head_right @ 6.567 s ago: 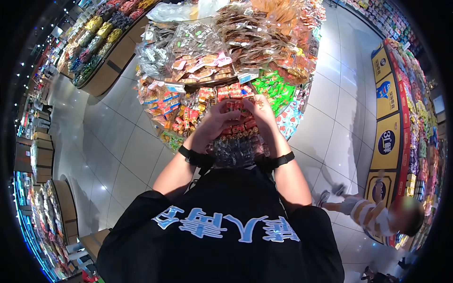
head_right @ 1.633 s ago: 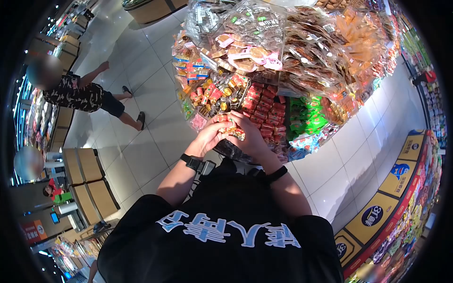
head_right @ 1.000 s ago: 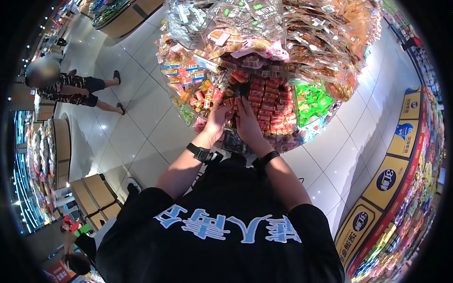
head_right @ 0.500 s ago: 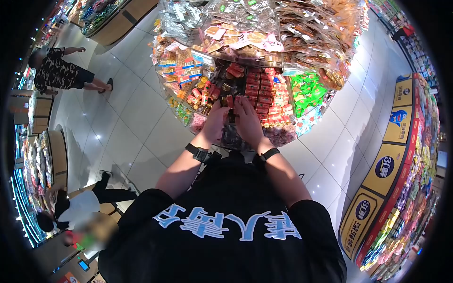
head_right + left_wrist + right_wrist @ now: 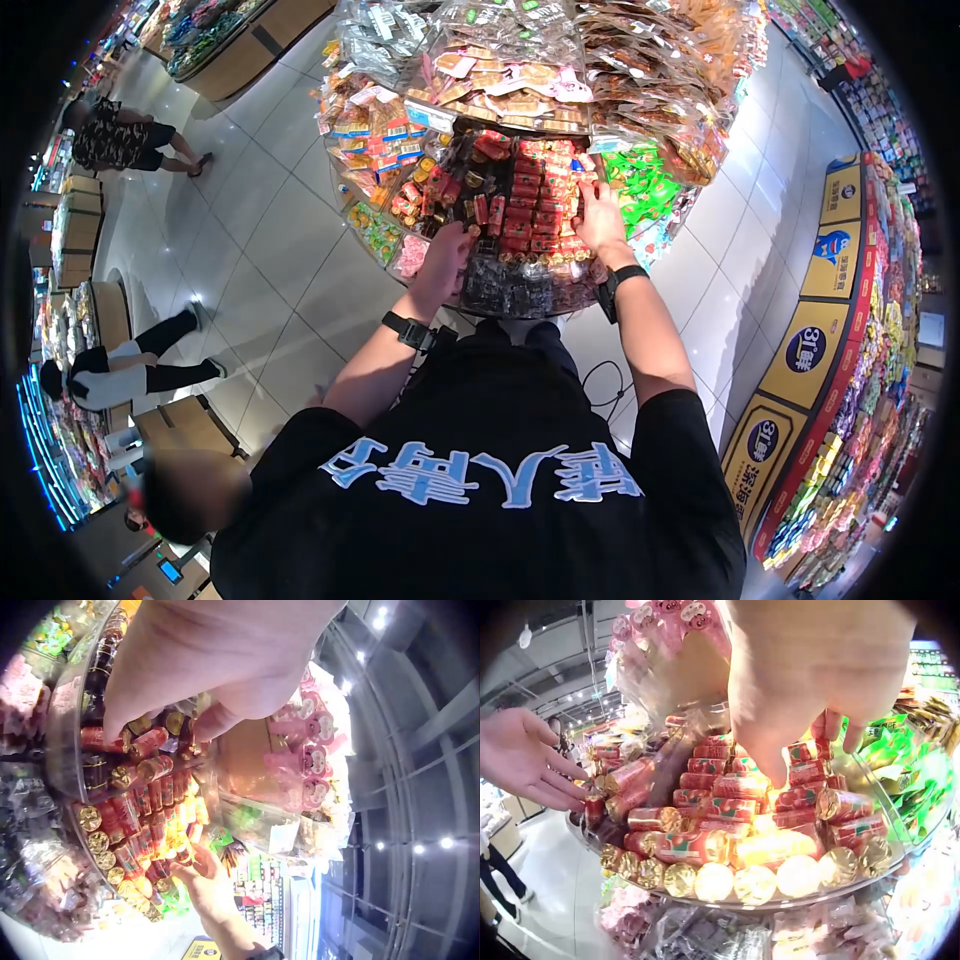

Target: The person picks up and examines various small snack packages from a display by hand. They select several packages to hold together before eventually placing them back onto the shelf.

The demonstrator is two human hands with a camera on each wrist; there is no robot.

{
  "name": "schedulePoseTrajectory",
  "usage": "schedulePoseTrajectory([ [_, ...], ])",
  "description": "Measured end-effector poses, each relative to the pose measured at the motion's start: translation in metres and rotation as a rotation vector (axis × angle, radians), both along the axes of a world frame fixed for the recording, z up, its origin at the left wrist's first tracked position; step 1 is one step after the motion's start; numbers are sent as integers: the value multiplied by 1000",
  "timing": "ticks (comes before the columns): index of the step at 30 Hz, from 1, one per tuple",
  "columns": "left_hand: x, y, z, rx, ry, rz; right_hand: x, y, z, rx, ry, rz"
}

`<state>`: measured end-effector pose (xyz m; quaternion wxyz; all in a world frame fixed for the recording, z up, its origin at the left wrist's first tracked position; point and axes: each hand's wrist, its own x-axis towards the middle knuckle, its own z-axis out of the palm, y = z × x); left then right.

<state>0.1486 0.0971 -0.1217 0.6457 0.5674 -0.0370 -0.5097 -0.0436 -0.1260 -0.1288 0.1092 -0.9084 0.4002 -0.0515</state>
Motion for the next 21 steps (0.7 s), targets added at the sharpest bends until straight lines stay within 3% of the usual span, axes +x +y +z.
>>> schedulePoseTrajectory([
  [2,-1,6,-8,31,-13,136,6,-1,16,5,130,23],
  [6,14,25,-22,14,128,-1,11,-8,16,5,201,-3],
  [10,18,36,-20,92,172,1,18,-6,11,-22,261,2],
  [15,12,38,-15,132,106,95,16,-3,-4,15,178,32],
  [21,14,42,-25,146,126,28,8,-7,-15,-48,127,83],
])
